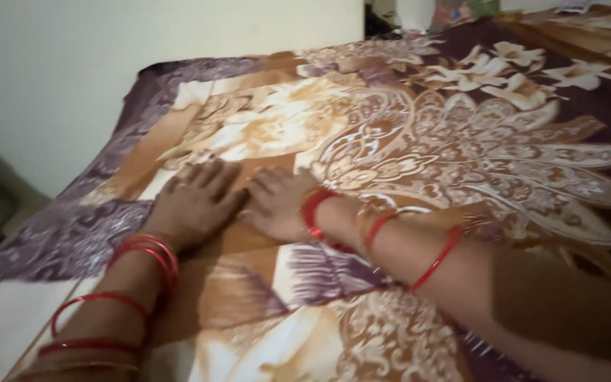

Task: The person is smoothing out a patterned bedsheet on a bed and then putting pillowcases on pillows.

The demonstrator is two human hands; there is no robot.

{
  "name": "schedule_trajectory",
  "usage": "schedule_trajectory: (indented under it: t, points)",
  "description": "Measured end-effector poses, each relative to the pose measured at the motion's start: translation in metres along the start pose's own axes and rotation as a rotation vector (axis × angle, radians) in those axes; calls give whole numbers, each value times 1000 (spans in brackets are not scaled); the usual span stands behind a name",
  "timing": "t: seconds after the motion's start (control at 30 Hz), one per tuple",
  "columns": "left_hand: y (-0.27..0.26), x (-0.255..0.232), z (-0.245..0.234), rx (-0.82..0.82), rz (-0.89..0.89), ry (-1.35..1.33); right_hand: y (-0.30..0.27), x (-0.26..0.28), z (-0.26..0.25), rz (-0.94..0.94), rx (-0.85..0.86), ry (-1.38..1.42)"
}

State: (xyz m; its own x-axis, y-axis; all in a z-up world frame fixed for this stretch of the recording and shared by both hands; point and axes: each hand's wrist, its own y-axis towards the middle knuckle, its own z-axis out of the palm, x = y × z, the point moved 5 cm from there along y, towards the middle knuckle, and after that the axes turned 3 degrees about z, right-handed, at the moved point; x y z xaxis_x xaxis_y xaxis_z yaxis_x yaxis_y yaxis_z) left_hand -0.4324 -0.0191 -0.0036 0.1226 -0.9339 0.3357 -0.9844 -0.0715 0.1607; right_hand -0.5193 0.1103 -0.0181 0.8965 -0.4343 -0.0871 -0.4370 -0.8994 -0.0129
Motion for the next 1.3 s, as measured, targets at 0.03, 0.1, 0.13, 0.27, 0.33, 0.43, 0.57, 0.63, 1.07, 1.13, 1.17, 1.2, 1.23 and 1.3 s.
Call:
schedule_trajectory:
  t: [0.03, 0.1, 0.13, 0.27, 0.33, 0.43, 0.57, 0.63, 1.07, 1.13, 1.17, 1.2, 1.23, 1.3]
  points:
    - [-11, 12, 5, 5, -12, -1, -1, 16, 3, -13, 2, -2]
    - [-35, 42, 13, 3, -84, -9, -4, 52, 3, -130, -112, 76]
    - [-47, 53, 16, 10, -97, -9, -11, 57, 2, -144, -110, 77]
    - [-72, 101, 35, -31, -219, -162, -22, 64, -14, -467, -282, 121]
    - [-78, 113, 42, -62, -288, -295, -12, 58, -13, -512, -257, 177]
    - [-85, 111, 27, -71, -458, -393, 10, 55, -4, -329, -214, -449]
    - [-93, 90, 4, 6, -612, -349, 24, 54, -13, 263, -109, 176]
    - [-94, 85, 5, 13, -639, -351, 28, 69, -19, 350, -118, 222]
    - [-116, 176, 30, 80, -754, -390, 130, 206, -43, 98, -58, 138]
    - [-121, 184, 34, 86, -796, -412, 140, 211, -39, 24, -86, 138]
    - [-123, 187, 38, 59, -826, -405, 142, 211, -37, -19, -88, 135]
    - [-124, 191, 41, 32, -856, -397, 143, 211, -35, -63, -91, 132]
    - [-127, 193, 41, 35, -860, -397, 138, 212, -37, -67, -89, 132]
    - [-134, 199, 38, 13, -948, -397, 125, 210, -47, -84, -156, 236]
